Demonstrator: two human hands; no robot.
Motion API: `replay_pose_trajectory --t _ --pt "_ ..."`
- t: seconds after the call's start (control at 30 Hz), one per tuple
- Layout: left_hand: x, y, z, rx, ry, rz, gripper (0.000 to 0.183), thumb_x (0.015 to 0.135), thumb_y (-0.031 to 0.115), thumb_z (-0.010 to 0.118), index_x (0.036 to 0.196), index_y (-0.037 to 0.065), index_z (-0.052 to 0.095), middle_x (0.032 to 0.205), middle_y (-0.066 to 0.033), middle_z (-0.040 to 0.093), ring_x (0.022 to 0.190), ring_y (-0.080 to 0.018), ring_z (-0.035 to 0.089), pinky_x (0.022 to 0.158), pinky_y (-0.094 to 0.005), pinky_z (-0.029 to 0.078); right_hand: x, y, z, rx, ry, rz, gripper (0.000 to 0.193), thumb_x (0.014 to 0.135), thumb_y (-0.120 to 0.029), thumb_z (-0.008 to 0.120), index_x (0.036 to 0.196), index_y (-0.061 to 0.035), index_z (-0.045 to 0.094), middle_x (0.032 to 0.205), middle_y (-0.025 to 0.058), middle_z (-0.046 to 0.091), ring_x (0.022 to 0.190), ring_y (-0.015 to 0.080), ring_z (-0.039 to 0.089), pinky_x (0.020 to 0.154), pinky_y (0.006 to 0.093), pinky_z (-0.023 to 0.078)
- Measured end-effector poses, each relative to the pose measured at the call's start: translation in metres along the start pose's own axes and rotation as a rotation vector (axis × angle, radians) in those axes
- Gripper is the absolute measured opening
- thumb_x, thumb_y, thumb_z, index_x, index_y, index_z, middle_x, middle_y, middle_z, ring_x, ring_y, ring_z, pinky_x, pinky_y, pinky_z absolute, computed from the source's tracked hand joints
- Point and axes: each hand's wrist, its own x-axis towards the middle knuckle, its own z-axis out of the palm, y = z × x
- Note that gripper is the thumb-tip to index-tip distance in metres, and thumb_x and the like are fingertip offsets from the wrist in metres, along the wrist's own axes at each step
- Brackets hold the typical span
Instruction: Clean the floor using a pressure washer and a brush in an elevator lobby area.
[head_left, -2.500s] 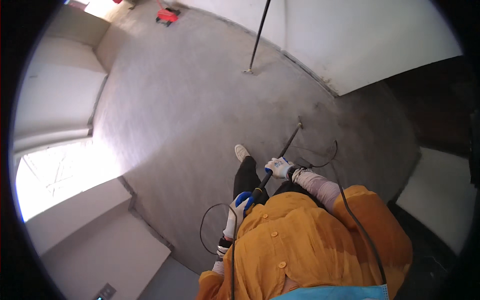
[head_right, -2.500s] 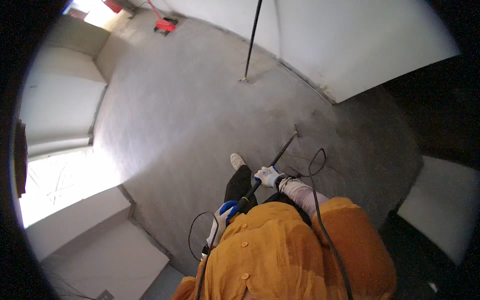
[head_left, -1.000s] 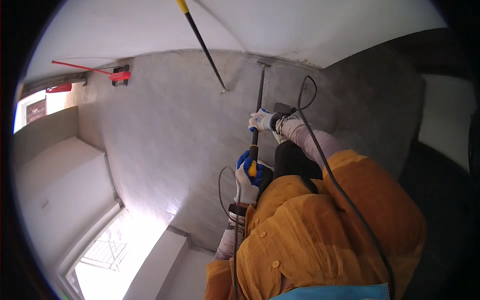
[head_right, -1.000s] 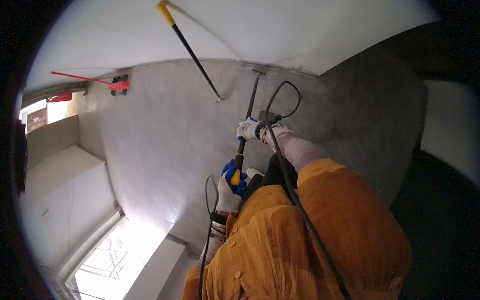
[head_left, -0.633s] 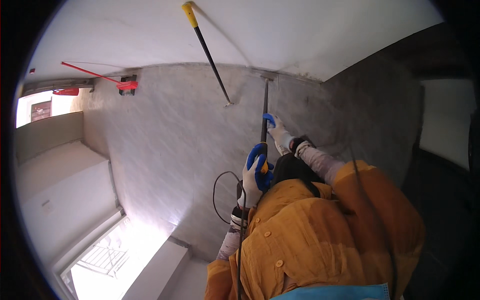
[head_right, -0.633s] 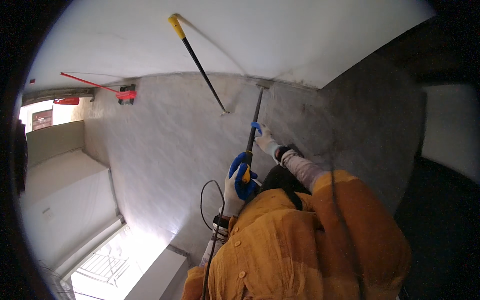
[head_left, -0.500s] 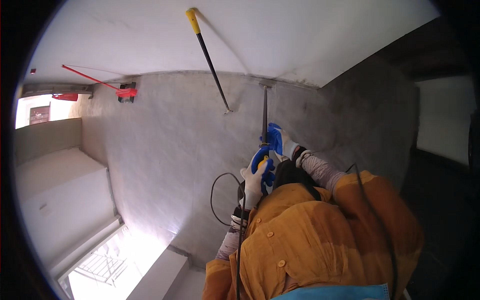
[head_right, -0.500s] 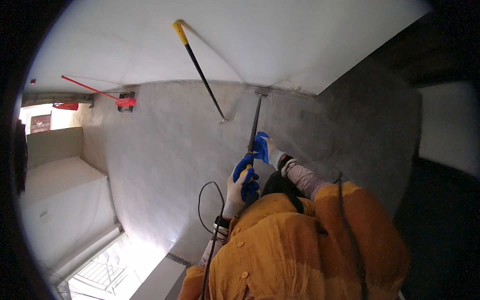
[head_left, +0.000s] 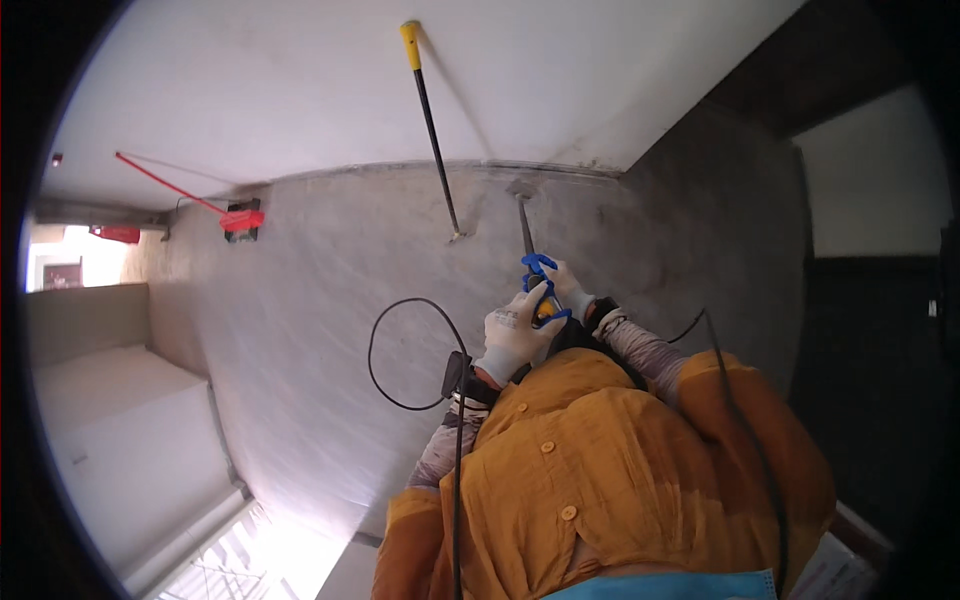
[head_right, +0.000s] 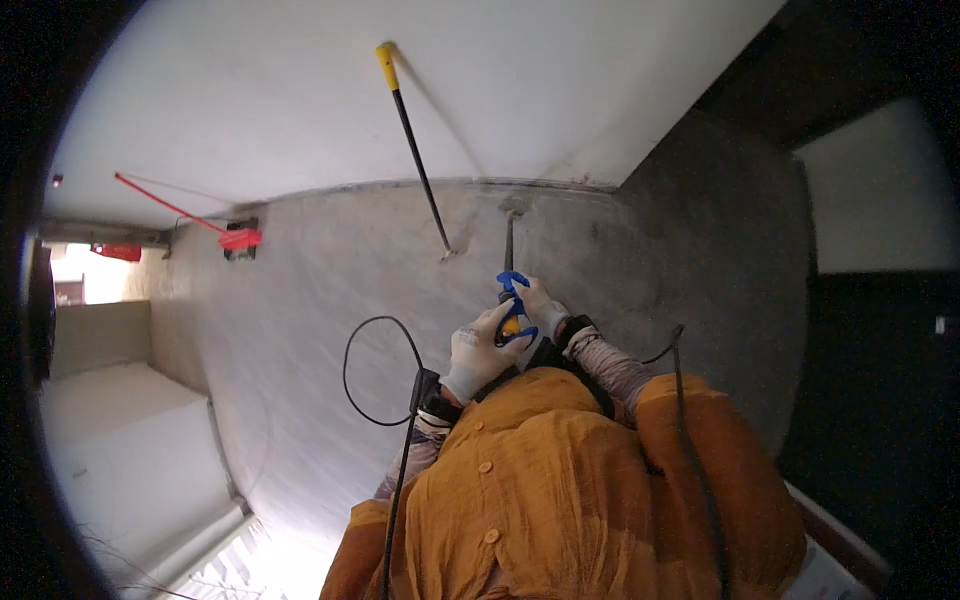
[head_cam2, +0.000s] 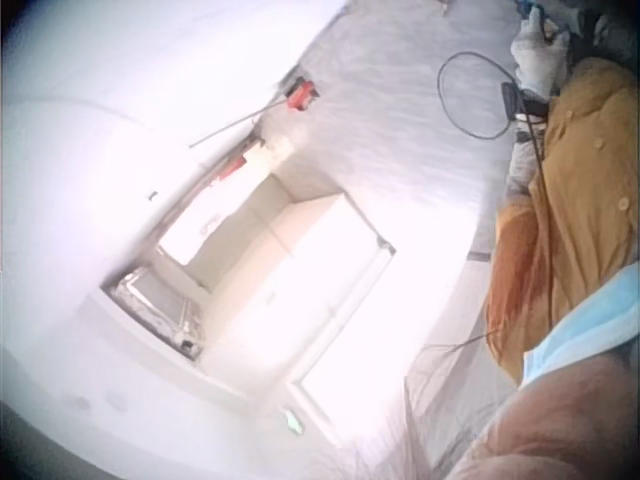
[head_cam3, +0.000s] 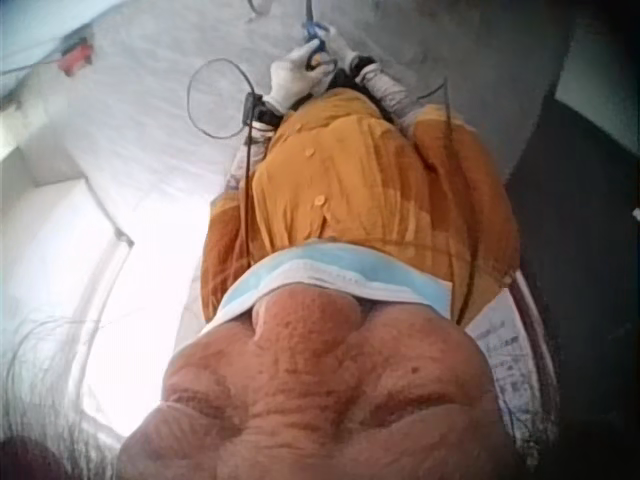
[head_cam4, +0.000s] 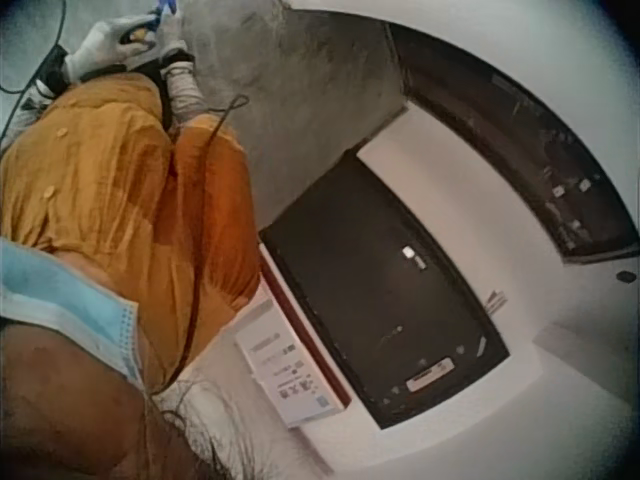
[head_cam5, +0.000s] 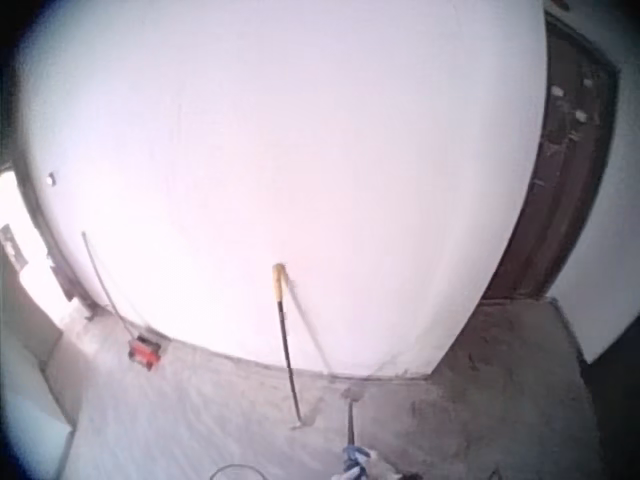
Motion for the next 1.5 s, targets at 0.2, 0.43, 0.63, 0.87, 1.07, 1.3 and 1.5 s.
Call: replay_pose_trajectory --t 0.2,0.43,0.63,0.87,1.07,1.3,1.5 --pt "0.019 0.014 -0.019 0.223 0.019 0.243 0.04 0.07 0.034 0.067 0.102 0.012 0.059 0.091 -0.0088 0.056 0.085 -0.0285 0.056 0.072 -0.0392 0.045 -0.019 -0.012 -0.005 -0.202 0.034 -0.132 0.03 0.09 -0.025 0.044 0.109 -0.0064 0.058 0.091 0.0024 0.062 0.08 0.011 0.057 0.071 0.0256 0.048" --pt "0.052 -0.003 0.011 0.204 0.022 0.522 0.026 0.066 0.024 0.065 0.086 0.008 0.059 0.091 -0.0098 0.054 0.089 -0.0311 0.052 0.078 -0.0431 0.042 -0.004 -0.029 -0.022 -0.243 -0.069 -0.125 0.024 0.082 -0.016 0.054 0.104 -0.0059 0.057 0.1 0.0063 0.06 0.093 0.0163 0.055 0.083 0.0305 0.044" --pt "0.088 0.004 0.019 -0.072 0.211 0.456 0.022 0.065 0.015 0.065 0.083 0.004 0.059 0.09 -0.0133 0.058 0.085 -0.0344 0.054 0.076 -0.0429 0.043 0.033 -0.072 -0.033 -0.96 -0.167 -0.326 0.02 0.075 -0.016 0.061 0.095 -0.0122 0.058 0.098 0.0127 0.059 0.094 0.0257 0.057 0.082 0.0368 0.045" --pt "0.103 0.017 0.016 -0.45 0.254 0.159 0.011 0.068 0.002 0.059 0.077 -0.004 0.059 0.085 -0.0152 0.058 0.079 -0.0273 0.057 0.072 -0.0319 0.045 0.063 -0.115 -0.025 -1.701 -0.264 -0.539 0.019 0.072 -0.027 0.058 0.089 -0.0172 0.061 0.101 0.0117 0.054 0.097 0.0289 0.053 0.072 0.043 0.045" --pt "0.106 0.008 0.007 -0.389 -0.017 0.298 0.006 0.068 0.002 0.06 0.069 -0.002 0.056 0.075 -0.0148 0.056 0.074 -0.0311 0.055 0.071 -0.0336 0.044 0.084 -0.065 -0.038 -1.278 -0.497 -0.747 0.02 0.064 -0.026 0.063 0.076 -0.0114 0.059 0.094 0.0105 0.056 0.094 0.0296 0.053 0.073 0.0385 0.046" --pt "0.144 0.011 -0.014 -0.391 0.017 0.342 0.008 0.065 0.001 0.062 0.066 -0.003 0.055 0.069 -0.0153 0.054 0.067 -0.0314 0.054 0.064 -0.0342 0.044 0.126 -0.073 -0.036 -0.953 -0.505 -0.714 0.029 0.062 -0.029 0.066 0.083 -0.011 0.057 0.087 0.012 0.06 0.085 0.0311 0.056 0.075 0.0362 0.045" --pt "0.128 0.009 -0.021 -0.436 -0.071 0.388 0.009 0.07 0.004 0.061 0.066 -0.001 0.054 0.065 -0.0134 0.051 0.063 -0.0289 0.051 0.06 -0.0355 0.041 0.119 -0.026 -0.027 -0.817 -0.204 -0.873 0.018 0.071 -0.011 0.057 0.088 -0.0101 0.062 0.082 0.0105 0.06 0.075 0.0286 0.055 0.068 0.0368 0.046"
